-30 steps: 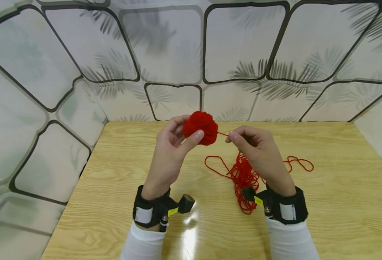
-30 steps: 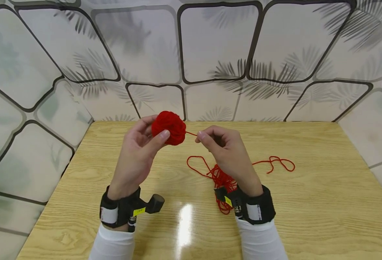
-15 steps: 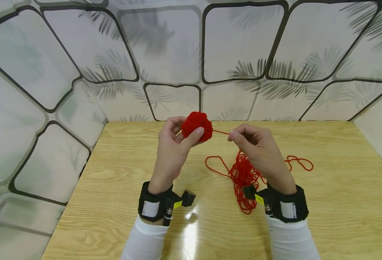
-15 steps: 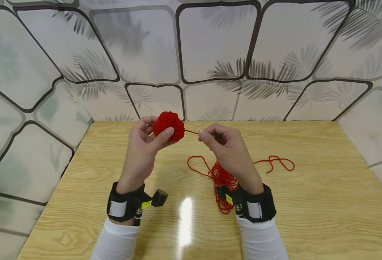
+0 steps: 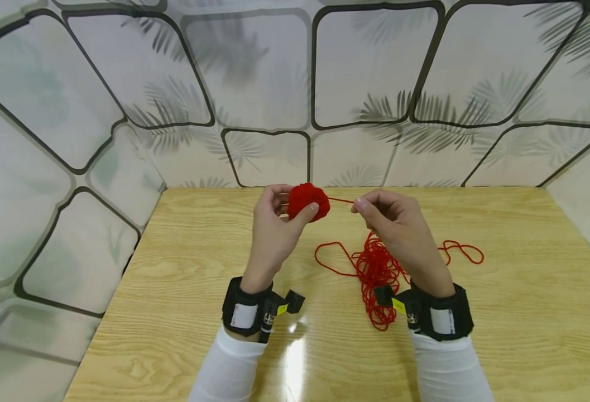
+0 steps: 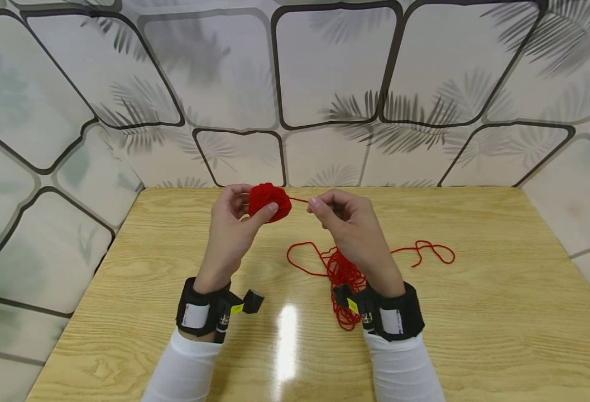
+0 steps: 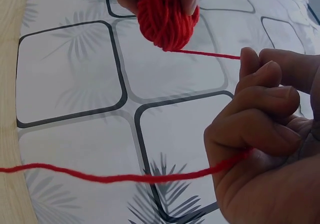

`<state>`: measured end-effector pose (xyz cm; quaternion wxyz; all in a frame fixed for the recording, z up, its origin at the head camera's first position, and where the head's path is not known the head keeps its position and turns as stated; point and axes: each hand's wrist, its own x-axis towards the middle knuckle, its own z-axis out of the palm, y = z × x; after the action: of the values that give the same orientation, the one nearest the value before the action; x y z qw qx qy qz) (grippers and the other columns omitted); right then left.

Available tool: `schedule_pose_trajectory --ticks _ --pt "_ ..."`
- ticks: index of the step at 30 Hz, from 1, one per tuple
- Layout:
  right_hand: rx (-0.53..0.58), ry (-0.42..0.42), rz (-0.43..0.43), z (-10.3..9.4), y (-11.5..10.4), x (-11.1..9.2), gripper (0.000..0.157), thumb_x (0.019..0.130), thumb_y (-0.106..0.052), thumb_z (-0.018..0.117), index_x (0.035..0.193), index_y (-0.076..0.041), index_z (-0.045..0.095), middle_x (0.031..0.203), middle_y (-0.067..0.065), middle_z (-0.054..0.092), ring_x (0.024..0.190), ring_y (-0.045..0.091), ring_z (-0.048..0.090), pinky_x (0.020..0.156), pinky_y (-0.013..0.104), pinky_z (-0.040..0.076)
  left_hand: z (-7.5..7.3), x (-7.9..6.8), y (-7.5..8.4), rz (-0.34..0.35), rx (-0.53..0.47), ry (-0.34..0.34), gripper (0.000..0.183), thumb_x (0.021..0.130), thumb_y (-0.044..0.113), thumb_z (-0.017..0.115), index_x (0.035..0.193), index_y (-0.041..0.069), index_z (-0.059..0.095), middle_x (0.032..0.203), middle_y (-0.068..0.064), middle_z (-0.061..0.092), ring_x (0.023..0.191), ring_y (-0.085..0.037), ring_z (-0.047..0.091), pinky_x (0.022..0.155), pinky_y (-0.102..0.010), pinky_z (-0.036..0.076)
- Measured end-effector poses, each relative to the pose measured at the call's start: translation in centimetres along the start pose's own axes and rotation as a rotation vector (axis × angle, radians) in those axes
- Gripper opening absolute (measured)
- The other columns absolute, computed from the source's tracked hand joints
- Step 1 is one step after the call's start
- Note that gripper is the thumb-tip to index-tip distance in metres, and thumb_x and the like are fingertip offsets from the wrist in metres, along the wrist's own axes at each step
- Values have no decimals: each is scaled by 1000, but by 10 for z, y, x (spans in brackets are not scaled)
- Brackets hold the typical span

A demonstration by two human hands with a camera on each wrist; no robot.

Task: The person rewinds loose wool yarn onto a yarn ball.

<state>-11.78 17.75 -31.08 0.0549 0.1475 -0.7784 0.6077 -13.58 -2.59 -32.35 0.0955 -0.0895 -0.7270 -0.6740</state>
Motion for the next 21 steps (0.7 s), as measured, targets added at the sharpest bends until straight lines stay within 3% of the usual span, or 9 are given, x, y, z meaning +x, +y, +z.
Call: schedule_pose_trajectory --ticks 5,10,14,18,21 --pt "-46 12 -2 2 6 2 27 91 -35 55 96 -10 62 75 13 42 65 24 40 53 32 34 5 2 -8 -18 95 -29 44 80 21 67 121 13 52 109 -3 55 94 -24 51 70 -33 50" --pt "-85 20 12 5 8 2 27 90 -39 55 94 -13 63 74 11 45 65 24 42 53 32 35 5 1 -12 -17 125 -49 38 80 21 67 114 8 56 110 -2 56 96 -22 51 70 -32 51" --pt "-91 -3 25 8 5 -3 25 89 -39 56 93 -15 63 74 10 47 65 24 45 53 32 37 2 -2 -13 -23 129 1 37 78 23 70 109 9 55 104 -1 58 94 -19 52 75 -32 45" --pt "-117 16 -35 6 -6 -2 20 90 -36 56 92 -17 63 74 7 49 63 21 46 51 32 37 5 8 -5 37 59 54 39 78 26 71 109 10 54 102 -3 58 92 -20 53 75 -35 44" --pt "-133 50 -111 3 -15 3 16 91 -30 56 92 -16 63 72 5 48 60 19 44 48 32 35 11 21 4 87 -40 28 43 80 23 69 117 10 50 105 -7 57 93 -24 53 75 -35 49"
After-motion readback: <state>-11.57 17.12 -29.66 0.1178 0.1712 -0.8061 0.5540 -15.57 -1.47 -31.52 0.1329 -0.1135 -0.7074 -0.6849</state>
